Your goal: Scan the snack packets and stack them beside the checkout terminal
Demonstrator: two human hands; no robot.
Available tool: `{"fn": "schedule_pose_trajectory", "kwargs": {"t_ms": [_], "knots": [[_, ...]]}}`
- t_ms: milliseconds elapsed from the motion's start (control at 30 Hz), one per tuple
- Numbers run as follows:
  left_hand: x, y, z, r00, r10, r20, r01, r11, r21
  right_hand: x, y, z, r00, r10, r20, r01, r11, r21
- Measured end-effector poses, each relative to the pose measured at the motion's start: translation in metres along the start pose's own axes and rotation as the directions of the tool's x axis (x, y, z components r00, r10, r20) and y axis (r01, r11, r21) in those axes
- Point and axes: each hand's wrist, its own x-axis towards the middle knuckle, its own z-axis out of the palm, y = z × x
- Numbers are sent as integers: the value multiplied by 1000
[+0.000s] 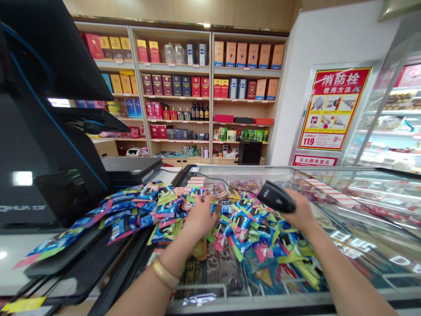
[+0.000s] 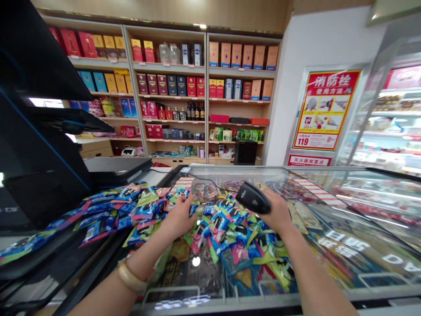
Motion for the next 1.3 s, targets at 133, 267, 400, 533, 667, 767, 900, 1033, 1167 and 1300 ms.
{"fn": "schedule_pose_trajectory", "kwargs": {"t_ms": [133, 267, 400, 533, 667, 767, 900, 1033, 1167, 1300], "knots": [[15, -4, 5, 978, -206, 9, 138, 621, -771, 1, -2, -1, 1000, -6, -6, 6, 1000, 5], [21, -3, 0, 933, -272, 234, 236, -24, -971, 3, -7, -2, 999, -40, 15, 39, 999, 20], [19, -2, -4, 921, -211, 328, 281, -224, -933, 3, -13, -2, 995, -93, 36, 92, 995, 46], [16, 0, -3, 927, -188, 324, 288, -192, -938, 3, -21, -1, 988, -114, 107, 106, 991, 77], [13, 7, -2, 940, -207, 271, 248, -132, -960, 6, -32, -1, 965, -158, 207, 135, 983, 121], [11, 11, -1, 940, -226, 256, 240, -98, -966, 9, -39, -2, 953, -177, 245, 150, 981, 125], [9, 13, -1, 940, -240, 244, 232, -76, -970, 9, -43, -1, 941, -191, 279, 165, 980, 114], [9, 14, -1, 942, -237, 239, 225, -84, -971, 8, -43, 0, 931, -194, 310, 168, 980, 110], [9, 13, -1, 942, -216, 255, 237, -109, -965, 8, -42, 1, 939, -197, 282, 170, 978, 118], [7, 13, 0, 964, -152, 218, 213, -48, -976, 8, -35, -1, 963, -197, 183, 180, 978, 106]]}}
